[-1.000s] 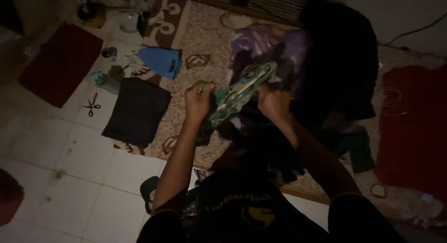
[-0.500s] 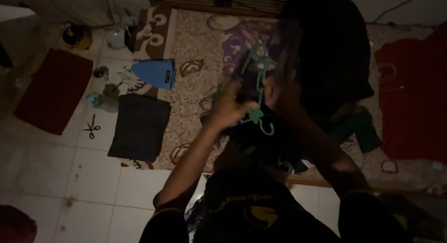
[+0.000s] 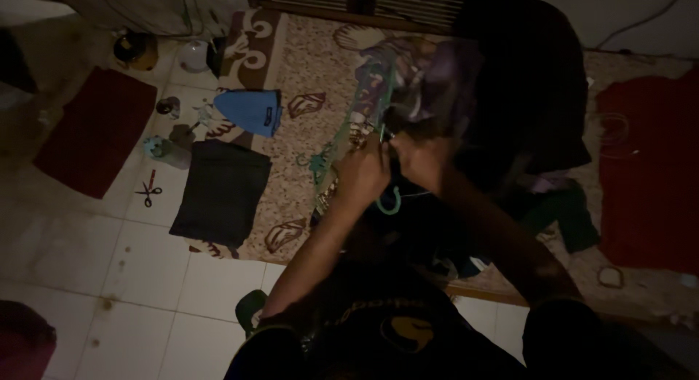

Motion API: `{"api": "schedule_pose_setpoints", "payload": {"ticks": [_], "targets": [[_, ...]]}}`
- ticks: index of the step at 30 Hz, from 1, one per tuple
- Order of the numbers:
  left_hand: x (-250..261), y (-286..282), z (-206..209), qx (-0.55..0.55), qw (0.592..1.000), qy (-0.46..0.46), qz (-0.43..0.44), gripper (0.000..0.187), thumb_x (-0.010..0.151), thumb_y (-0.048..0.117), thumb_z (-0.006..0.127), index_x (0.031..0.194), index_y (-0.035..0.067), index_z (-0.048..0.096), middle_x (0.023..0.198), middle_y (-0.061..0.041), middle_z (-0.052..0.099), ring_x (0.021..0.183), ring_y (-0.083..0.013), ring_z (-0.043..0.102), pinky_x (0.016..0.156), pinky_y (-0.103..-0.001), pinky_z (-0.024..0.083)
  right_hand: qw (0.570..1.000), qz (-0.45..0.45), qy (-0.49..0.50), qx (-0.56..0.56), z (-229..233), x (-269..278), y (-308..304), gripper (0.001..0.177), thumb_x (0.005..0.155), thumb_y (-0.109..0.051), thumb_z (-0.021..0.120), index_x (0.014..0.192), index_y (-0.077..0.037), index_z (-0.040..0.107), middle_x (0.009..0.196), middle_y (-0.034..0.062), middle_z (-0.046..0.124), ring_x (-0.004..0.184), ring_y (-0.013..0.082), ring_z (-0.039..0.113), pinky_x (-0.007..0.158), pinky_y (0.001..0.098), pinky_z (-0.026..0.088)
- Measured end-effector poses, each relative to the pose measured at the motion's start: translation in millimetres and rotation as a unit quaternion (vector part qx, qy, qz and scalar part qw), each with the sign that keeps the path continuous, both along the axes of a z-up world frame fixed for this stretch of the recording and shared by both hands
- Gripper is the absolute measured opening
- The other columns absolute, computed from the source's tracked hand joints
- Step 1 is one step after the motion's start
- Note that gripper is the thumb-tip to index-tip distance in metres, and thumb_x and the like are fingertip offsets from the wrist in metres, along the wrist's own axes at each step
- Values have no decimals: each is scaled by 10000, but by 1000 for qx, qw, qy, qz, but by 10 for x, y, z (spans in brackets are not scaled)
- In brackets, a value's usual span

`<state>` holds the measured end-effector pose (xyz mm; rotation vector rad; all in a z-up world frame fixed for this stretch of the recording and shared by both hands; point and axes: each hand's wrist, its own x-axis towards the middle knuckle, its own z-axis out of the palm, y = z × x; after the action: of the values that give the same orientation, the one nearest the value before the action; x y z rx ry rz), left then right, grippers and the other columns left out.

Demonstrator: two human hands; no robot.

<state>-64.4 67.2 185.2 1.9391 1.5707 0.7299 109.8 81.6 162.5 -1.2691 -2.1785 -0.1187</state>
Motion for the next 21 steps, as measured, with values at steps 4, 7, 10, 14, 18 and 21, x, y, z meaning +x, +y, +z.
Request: {"api": "schedule_pose_setpoints", "payload": {"ticks": [4,7,10,14,18,21], "targets": [[-84,115,61,2,999,-32,-20,321,998,235,537,1171,-13,645,900,-275,706,790,-459,682,690,-552,533,999,16,-24,-45,-47,68,-45,167,983,-198,693,860,-85,699,689,122,684,551,298,653,480,417,472],[-201,184,127,-79,988,-119,-59,326,976,241,536,1146,2,677,876,-218,734,790,-397,716,710,-498,542,998,46,-26,-34,-94,220,-49,158,956,-196,701,851,-79,709,719,129,689,593,306,660,513,422,482],[-133,190,180,-163,983,-68,-59,319,989,286,548,1102,32,703,869,-207,733,810,-381,712,728,-481,517,995,72,-53,-54,-210,370,-130,132,920,-192,703,861,-79,734,719,132,688,596,322,653,518,440,481],[-87,300,-87,-107,991,-81,-24,281,950,242,577,1037,22,730,907,-216,724,861,-374,706,763,-481,531,988,98,-72,-99,-362,468,-174,146,924,-197,697,867,-64,712,727,138,679,610,331,648,518,454,475],[-218,607,-647,-5,999,39,-25,272,948,256,619,1046,38,748,1159,-231,672,1050,-421,641,893,-529,501,995,79,2,-67,-316,726,-112,97,1004,-131,605,1032,-70,675,799,167,669,691,366,652,625,490,490],[-218,680,-929,-49,993,96,-55,304,928,213,594,1156,93,757,1373,-185,600,1183,-400,588,951,-600,419,990,27,30,-134,-142,960,35,124,1051,-180,613,1014,-74,665,771,200,661,683,403,659,595,499,485]]}}
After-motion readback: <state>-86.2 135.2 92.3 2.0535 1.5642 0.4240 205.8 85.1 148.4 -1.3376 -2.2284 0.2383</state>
